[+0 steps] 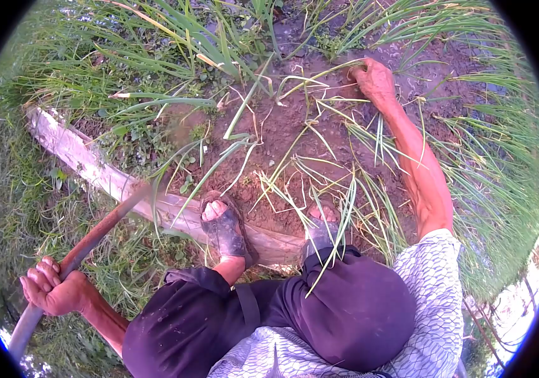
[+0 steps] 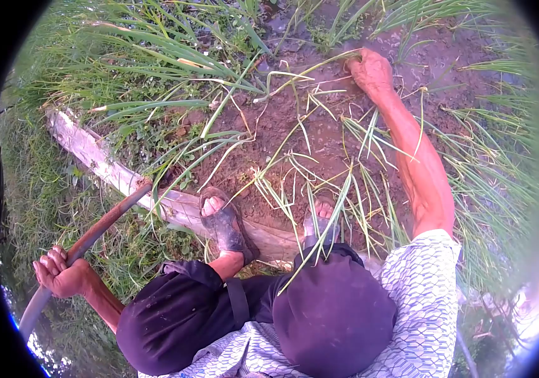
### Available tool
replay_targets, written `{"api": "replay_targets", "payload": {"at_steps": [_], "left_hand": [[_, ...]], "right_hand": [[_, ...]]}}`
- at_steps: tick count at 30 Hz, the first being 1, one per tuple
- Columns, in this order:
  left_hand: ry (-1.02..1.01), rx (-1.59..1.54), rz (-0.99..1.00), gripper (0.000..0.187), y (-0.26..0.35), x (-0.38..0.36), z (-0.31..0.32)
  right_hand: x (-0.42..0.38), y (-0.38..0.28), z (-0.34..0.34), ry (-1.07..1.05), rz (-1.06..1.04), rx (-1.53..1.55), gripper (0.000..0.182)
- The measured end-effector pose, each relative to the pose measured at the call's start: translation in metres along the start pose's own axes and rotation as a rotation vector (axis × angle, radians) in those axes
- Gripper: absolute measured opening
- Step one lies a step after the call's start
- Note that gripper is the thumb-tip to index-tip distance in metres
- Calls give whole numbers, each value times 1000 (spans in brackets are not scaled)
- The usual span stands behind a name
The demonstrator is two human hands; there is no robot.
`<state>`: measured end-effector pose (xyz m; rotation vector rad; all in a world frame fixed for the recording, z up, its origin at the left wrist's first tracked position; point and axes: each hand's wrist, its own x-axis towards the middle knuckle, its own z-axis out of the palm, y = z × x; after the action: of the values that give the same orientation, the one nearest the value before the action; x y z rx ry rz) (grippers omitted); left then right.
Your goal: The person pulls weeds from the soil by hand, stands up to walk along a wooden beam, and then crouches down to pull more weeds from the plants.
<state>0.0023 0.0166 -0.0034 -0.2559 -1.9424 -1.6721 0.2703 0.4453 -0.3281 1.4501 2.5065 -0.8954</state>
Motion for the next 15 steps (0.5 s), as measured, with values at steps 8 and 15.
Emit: {"api": "replay_targets", "payload": {"at_steps": [8,15], "left_hand": [[8,14,1,34,0,0,1],[61,39,17,34,-2,-1,4]], "right_hand": [[36,-21,25,203,-158,-41,41],[44,-10,46,428,-431,-12,31]]}}
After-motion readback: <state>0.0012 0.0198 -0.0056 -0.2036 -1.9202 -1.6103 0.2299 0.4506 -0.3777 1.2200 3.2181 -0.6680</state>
